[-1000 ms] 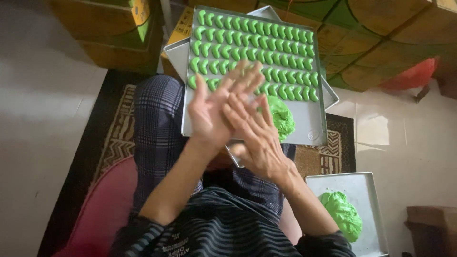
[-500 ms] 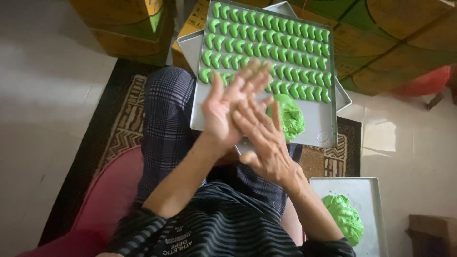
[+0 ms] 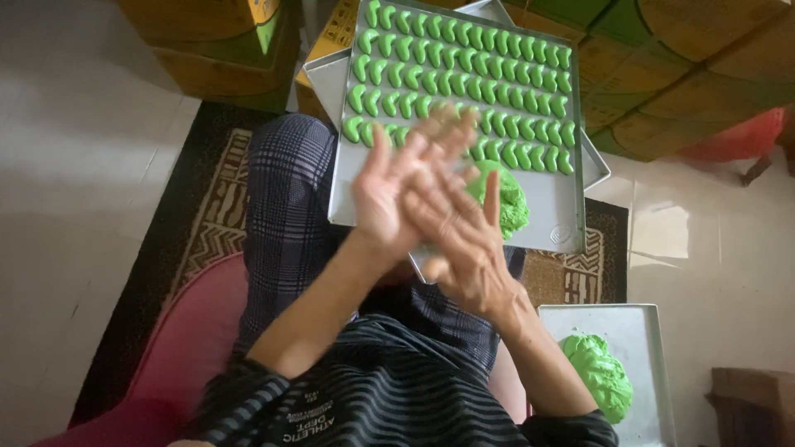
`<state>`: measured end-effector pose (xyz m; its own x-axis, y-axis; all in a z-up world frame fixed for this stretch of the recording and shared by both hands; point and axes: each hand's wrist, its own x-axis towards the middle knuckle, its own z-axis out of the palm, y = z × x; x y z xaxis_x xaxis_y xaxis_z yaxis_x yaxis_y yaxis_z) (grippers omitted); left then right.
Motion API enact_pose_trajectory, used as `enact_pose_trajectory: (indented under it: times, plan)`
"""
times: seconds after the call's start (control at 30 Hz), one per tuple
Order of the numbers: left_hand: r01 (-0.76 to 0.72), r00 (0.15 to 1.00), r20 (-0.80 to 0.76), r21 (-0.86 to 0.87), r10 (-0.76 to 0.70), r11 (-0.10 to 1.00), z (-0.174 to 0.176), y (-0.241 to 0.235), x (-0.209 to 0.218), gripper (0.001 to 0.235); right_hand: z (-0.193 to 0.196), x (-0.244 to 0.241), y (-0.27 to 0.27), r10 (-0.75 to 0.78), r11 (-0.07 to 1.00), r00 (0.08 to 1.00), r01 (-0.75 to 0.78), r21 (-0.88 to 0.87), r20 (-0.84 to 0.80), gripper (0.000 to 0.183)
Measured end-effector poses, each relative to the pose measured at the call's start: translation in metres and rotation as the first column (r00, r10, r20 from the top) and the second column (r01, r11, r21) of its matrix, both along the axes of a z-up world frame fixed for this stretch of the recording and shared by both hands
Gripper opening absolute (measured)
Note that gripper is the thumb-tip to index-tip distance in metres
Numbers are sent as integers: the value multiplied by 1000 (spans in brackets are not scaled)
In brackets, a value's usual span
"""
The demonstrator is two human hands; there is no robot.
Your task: The person takes small pieces of green dough from a tray, rolls them into crescent shapes between their palms, and places them in rows on a metal baking sheet.
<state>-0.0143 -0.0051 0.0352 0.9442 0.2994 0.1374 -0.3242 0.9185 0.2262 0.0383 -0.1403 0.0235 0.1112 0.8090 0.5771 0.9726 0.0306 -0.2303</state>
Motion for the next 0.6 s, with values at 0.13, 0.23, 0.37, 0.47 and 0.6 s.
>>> enact_pose_trajectory:
  times: [0.13, 0.23, 0.37, 0.47, 0.6]
  plan:
    - [-153, 984, 124, 242, 126, 958, -14, 6, -1, 74, -11, -3, -3, 63, 998, 998, -63, -11, 23, 82]
    - [-9, 996, 89, 84, 2, 996, -3, -5, -4, 78, -15, 1, 0, -91, 994, 996, 92, -64, 12, 81]
    - [-86, 996, 48, 157, 79, 984, -7, 10, -4, 78, -8, -8, -4, -16, 999, 1000, 16, -38, -5, 81]
    - [-105, 994, 58, 176, 96, 979, -2, 2, -7, 75, -10, -10, -1, -22, 998, 999, 20, -53, -27, 81]
    - [-25, 999, 50, 66, 21, 998, -9, -2, -2, 79, -6, -6, 1, -64, 994, 998, 63, -89, -7, 86]
